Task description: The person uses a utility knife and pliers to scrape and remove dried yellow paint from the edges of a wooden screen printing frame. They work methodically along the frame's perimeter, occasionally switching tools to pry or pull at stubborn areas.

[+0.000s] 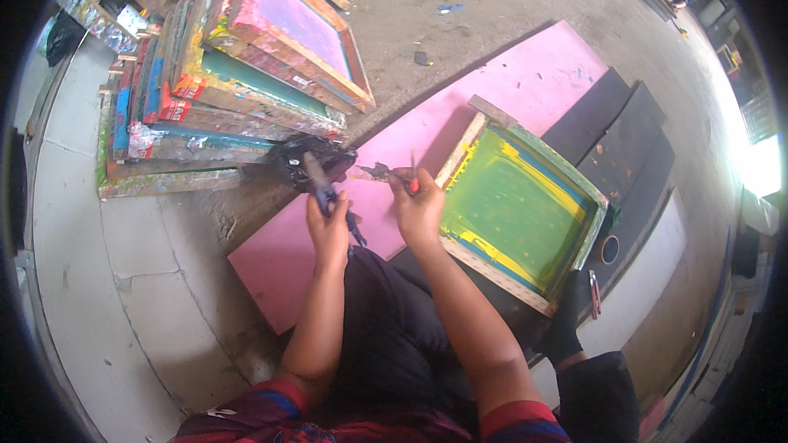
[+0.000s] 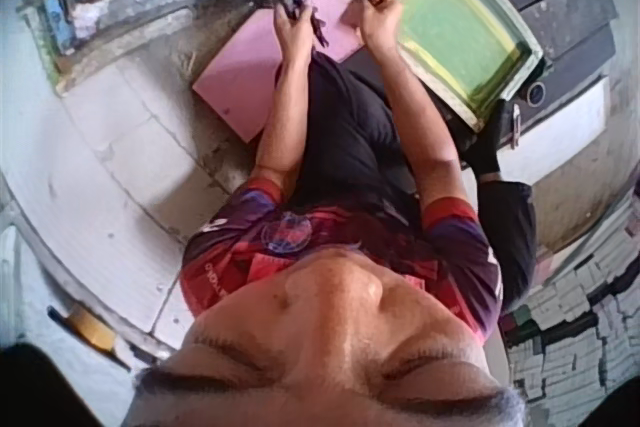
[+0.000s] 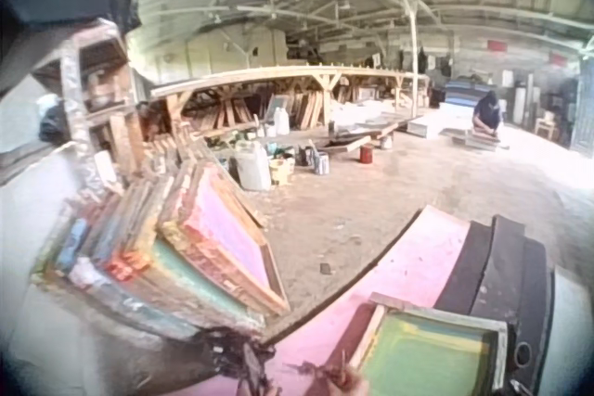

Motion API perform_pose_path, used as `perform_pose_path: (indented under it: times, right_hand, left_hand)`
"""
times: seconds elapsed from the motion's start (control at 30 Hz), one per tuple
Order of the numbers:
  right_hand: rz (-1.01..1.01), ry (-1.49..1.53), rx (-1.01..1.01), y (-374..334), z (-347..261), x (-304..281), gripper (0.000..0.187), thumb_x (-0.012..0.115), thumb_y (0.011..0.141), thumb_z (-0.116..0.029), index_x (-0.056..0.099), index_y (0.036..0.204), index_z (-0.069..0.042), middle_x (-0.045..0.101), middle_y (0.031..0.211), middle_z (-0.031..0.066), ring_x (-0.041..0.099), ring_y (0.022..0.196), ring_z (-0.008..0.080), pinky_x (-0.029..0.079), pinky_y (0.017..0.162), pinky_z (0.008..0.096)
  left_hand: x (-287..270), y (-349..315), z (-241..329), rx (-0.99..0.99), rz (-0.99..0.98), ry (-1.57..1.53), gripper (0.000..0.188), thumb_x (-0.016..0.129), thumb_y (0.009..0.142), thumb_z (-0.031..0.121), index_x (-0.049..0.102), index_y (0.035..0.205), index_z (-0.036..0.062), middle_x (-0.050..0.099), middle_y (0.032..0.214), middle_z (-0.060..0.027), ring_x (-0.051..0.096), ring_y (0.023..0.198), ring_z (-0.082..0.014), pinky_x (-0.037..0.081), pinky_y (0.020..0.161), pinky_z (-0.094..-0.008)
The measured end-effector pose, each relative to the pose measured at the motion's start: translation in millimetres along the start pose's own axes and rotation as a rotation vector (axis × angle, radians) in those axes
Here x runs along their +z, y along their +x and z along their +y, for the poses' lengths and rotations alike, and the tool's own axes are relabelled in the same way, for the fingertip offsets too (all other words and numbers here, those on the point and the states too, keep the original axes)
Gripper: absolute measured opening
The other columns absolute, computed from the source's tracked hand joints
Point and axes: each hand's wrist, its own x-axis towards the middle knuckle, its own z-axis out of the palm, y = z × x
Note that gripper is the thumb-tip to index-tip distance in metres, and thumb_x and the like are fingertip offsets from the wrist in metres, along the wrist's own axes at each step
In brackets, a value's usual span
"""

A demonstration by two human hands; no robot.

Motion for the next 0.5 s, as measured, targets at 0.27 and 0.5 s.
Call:
perform_pose_path:
  times: [0.27, 0.5]
  right_hand:
    - [-0.235, -0.419, -0.19, -1.9, 5.0, 84.8, 0.022, 0.078, 0.09, -0.015, 0.076, 0.109, -0.004, 0.076, 0.092, 0.0132, 0.074, 0.082, 0.0268, 0.058, 0.077, 0.0393]
    - [-0.574, -0.634, -0.095, 12.0, 23.6, 122.6, 0.058, 0.071, 0.086, -0.027, 0.065, 0.142, -0.013, 0.066, 0.134, 0.0199, 0.069, 0.115, 0.0381, 0.055, 0.1, 0.0469]
  left_hand:
    - [-61.4, 52.6, -28.2, 0.206, 0.379, 0.245, 0.046, 0.088, 0.089, 0.021, 0.053, 0.11, 0.0012, 0.057, 0.093, -0.0046, 0.057, 0.085, -0.0165, 0.05, 0.075, -0.0335]
    - [-80.8, 81.3, -70.5, 0.066, 0.395, 0.358, 0.045, 0.087, 0.089, 0.02, 0.052, 0.109, -0.0003, 0.067, 0.096, -0.011, 0.067, 0.086, -0.0241, 0.054, 0.08, -0.0398]
